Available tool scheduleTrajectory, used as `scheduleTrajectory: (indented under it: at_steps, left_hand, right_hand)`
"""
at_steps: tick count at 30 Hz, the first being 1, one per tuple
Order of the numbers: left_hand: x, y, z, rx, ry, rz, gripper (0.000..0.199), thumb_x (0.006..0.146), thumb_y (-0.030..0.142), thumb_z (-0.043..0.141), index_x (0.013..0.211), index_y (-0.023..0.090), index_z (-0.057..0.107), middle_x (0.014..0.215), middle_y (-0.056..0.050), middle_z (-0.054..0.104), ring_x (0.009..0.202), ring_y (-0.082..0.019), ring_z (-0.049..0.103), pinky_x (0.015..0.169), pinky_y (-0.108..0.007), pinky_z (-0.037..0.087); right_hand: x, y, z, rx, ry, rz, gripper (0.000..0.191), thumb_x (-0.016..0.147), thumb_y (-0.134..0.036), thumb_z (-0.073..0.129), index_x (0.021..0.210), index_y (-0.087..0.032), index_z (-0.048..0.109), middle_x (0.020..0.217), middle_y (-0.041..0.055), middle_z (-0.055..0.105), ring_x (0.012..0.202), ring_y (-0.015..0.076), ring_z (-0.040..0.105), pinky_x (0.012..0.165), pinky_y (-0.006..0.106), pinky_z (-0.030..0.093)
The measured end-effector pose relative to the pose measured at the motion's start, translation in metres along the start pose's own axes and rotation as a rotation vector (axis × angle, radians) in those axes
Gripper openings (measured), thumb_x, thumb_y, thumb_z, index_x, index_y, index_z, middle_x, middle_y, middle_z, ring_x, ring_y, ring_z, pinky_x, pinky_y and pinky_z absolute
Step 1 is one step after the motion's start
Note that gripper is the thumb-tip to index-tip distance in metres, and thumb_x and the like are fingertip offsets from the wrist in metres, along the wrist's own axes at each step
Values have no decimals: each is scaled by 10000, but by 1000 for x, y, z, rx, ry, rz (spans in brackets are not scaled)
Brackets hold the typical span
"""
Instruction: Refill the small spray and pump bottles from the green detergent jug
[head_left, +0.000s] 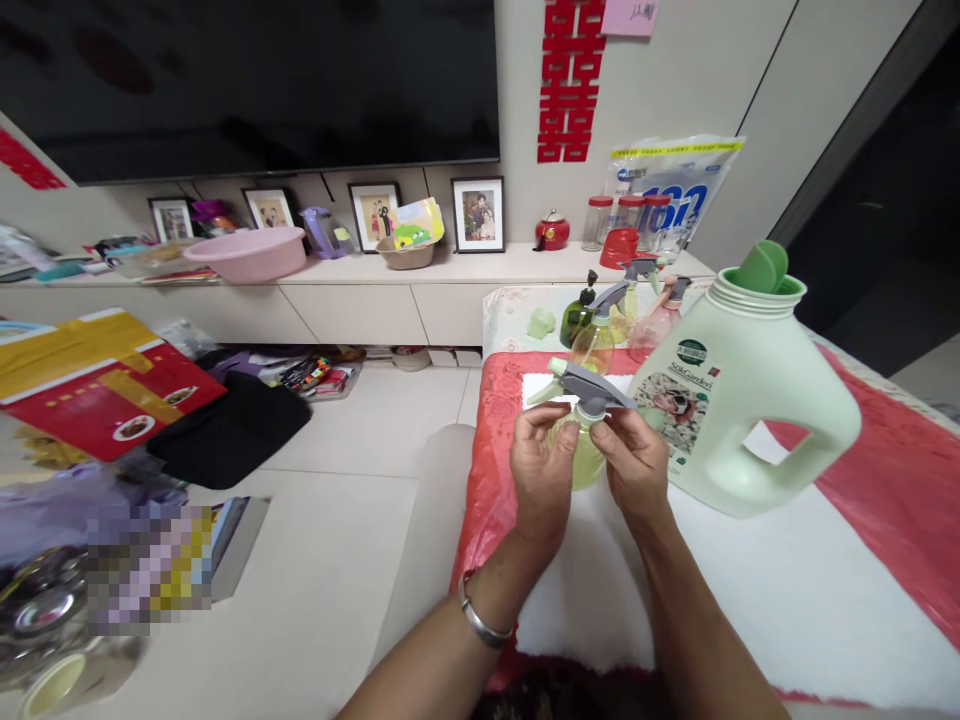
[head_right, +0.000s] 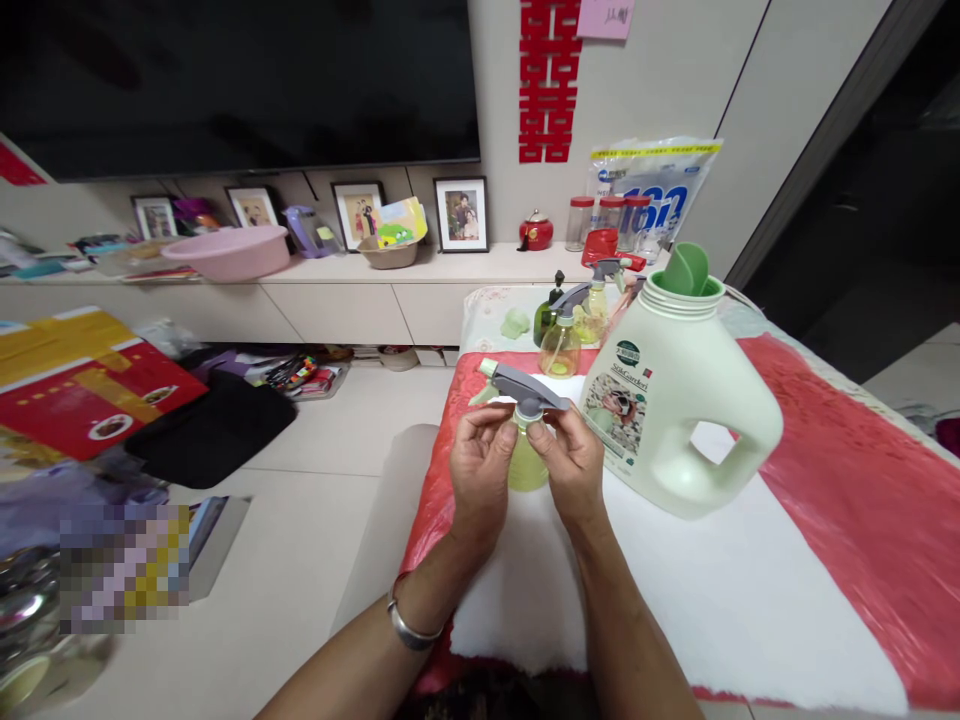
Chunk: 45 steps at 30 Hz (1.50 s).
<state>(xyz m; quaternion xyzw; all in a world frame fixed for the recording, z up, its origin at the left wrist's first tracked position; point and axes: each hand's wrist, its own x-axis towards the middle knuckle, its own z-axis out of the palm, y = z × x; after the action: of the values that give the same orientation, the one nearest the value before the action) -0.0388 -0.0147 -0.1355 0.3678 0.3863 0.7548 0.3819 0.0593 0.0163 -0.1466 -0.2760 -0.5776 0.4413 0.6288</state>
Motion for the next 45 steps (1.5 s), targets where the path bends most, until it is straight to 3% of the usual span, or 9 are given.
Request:
scheduleTrajectory:
  at_steps: [6,15,23,32,38,45]
  left_hand:
    - [-7,4,-2,179,-57,94,290,978,394,617,1204,229,694,1241,-86,715,1202,-243,648,1082,-410,495]
    - [4,8,1,245,-122,187,248,975,355,632,1155,220,736,1164,-75,729,1137,-214,669,1035,-360,511]
    - [5,10,1,219,-142,78,268,976,397,619,1148,212,707,1161,-74,742,1115,-224,677,1000,-357,511]
    - [7,11,0,260,-168,108,264,991,386,579,1151,211,696,1182,-85,711,1147,-235,649,1042,-393,490]
    - [9,11,1,211,-192,82,257,956,389,656,1140,210,670,1140,-76,708,1104,-225,654,1017,-382,495]
    - [10,11,3,316,-138,241,242,973,417,630,1091,222,712,1098,-74,672,1089,-220,646,1012,-383,505]
  right_hand:
    - [2,0,-3,-20,-10,-39,251,960,-375,715,1154,-216,719,1069,59,637,996,167,610,940,271,483]
    - [0,5,-2,-14,16,-60,266,948,-372,733,1153,-203,727,1094,71,640,1027,183,625,950,282,496]
    - [1,10,-7,-24,33,-36,286,982,-398,693,1196,-211,720,1076,63,643,1004,160,618,924,252,502]
    - [2,6,-4,-7,30,-50,236,976,-375,708,1143,-209,723,1097,57,640,1035,151,623,928,228,510]
    - [2,0,-2,-17,17,-74,214,975,-336,709,1153,-217,722,1135,58,642,1083,159,623,958,234,521]
    - [4,-2,-3,-53,-24,-111,219,990,-314,686,1199,-254,718,1130,45,629,1068,149,613,947,237,501]
